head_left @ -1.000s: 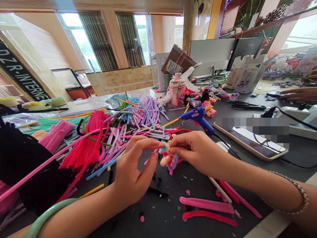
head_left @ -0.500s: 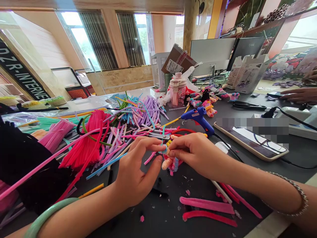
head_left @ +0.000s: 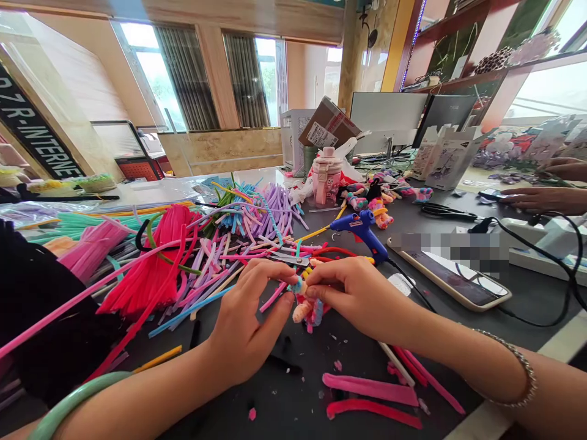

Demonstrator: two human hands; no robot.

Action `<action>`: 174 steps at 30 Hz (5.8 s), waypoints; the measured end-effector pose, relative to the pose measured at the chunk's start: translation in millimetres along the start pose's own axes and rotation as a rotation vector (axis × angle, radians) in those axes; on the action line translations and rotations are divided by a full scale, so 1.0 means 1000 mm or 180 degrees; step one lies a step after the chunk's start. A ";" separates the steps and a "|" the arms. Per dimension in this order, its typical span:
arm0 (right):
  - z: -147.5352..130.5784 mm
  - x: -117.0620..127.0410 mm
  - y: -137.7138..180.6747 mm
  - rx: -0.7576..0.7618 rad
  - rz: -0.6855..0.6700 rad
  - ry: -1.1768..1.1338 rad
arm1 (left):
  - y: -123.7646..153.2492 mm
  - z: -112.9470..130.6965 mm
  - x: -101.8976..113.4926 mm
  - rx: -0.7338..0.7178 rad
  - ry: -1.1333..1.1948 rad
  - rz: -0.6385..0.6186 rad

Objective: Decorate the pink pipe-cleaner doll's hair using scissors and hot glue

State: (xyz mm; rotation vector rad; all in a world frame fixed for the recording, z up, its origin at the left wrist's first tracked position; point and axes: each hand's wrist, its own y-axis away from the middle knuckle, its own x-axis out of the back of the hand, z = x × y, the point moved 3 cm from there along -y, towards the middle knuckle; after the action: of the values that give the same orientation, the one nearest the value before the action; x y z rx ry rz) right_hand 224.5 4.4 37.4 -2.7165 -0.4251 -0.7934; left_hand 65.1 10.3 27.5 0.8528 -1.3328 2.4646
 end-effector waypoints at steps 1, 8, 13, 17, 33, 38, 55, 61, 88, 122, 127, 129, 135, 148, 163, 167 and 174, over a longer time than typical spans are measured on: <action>0.000 0.000 0.000 0.0002 -0.0018 -0.0092 | 0.000 -0.001 0.000 0.0024 -0.0015 0.0015; 0.001 0.003 -0.002 0.0012 0.0026 -0.0252 | 0.001 -0.005 0.000 0.0136 0.0084 0.0127; 0.004 0.000 -0.003 -0.0130 -0.0030 -0.0479 | 0.002 -0.012 -0.003 0.0339 0.0183 0.0157; 0.006 -0.003 -0.001 -0.0146 -0.0161 -0.0825 | 0.004 -0.017 -0.005 0.0479 0.0337 0.0263; 0.019 -0.004 -0.003 -0.0713 -0.0111 -0.1523 | -0.003 -0.005 0.001 -0.0195 0.0264 0.0007; 0.017 -0.005 -0.003 -0.0697 -0.0114 -0.1545 | -0.002 -0.002 -0.001 -0.0385 0.0181 0.0004; 0.017 -0.004 -0.003 -0.0503 -0.0135 -0.1550 | -0.003 -0.001 -0.003 -0.0466 0.0150 -0.0076; 0.020 -0.005 -0.004 -0.0421 -0.0130 -0.1503 | -0.004 -0.002 -0.003 -0.0288 0.0256 -0.0139; 0.019 -0.005 -0.004 -0.0195 0.0032 -0.1565 | -0.005 -0.008 -0.005 -0.0071 0.0567 -0.0168; 0.015 -0.001 -0.003 -0.0098 0.0242 -0.1123 | 0.001 0.003 -0.006 -0.0142 0.0242 -0.0243; 0.015 -0.002 -0.003 -0.0033 0.0234 -0.1001 | 0.001 0.003 -0.005 -0.0044 0.0251 -0.0230; 0.015 -0.003 -0.002 -0.0042 0.0267 -0.0973 | 0.000 0.003 -0.004 0.0035 0.0256 -0.0195; 0.013 -0.003 0.000 0.0006 0.0543 -0.0537 | -0.002 0.003 -0.001 0.0361 0.0117 0.0003; 0.009 -0.006 0.003 0.0162 0.0567 -0.0216 | -0.003 -0.003 -0.003 0.0652 0.0009 0.0067; 0.007 -0.007 0.003 0.0345 0.0550 0.0216 | -0.002 0.000 -0.004 0.0430 0.0037 0.0075; 0.008 -0.007 0.003 0.0316 0.0516 0.0093 | -0.003 0.000 -0.003 0.0449 -0.0021 0.0084; 0.007 -0.007 0.003 0.0298 0.0461 -0.0009 | -0.002 -0.002 -0.002 0.0645 -0.0105 0.0038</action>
State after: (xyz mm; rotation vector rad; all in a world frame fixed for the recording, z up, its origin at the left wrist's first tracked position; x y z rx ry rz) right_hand 223.1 2.8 26.8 -2.6268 -0.2558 -0.7124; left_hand 67.4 13.6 26.9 0.9358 -1.1140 2.6392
